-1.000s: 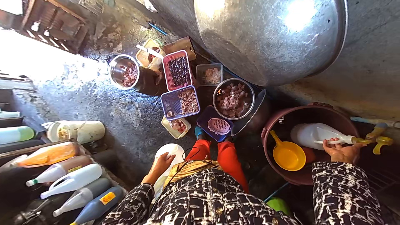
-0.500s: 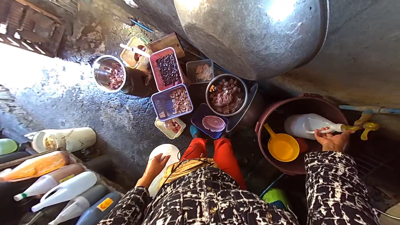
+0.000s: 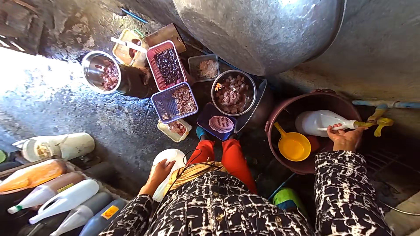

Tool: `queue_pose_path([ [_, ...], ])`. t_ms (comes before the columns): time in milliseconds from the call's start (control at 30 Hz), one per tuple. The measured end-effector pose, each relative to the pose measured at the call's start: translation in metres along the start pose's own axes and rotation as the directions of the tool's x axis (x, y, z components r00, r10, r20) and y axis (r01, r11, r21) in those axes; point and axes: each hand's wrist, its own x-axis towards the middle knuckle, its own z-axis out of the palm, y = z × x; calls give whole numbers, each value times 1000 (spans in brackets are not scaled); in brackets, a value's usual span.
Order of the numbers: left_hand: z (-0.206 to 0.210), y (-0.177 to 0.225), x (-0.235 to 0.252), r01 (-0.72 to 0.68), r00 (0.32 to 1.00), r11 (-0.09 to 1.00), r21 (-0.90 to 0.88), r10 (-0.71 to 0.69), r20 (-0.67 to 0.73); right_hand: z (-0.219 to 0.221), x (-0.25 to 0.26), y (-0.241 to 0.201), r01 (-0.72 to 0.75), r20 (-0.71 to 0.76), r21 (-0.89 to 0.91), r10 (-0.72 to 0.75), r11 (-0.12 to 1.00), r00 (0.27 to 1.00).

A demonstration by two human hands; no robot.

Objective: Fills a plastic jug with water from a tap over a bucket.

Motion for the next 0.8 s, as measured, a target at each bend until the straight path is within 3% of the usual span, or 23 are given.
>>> queue_pose_path([
  [800,-4,0,5,-18,1000,1000,-14,18,-5,3,0,1,24,18,-13,-24,1000,1000],
])
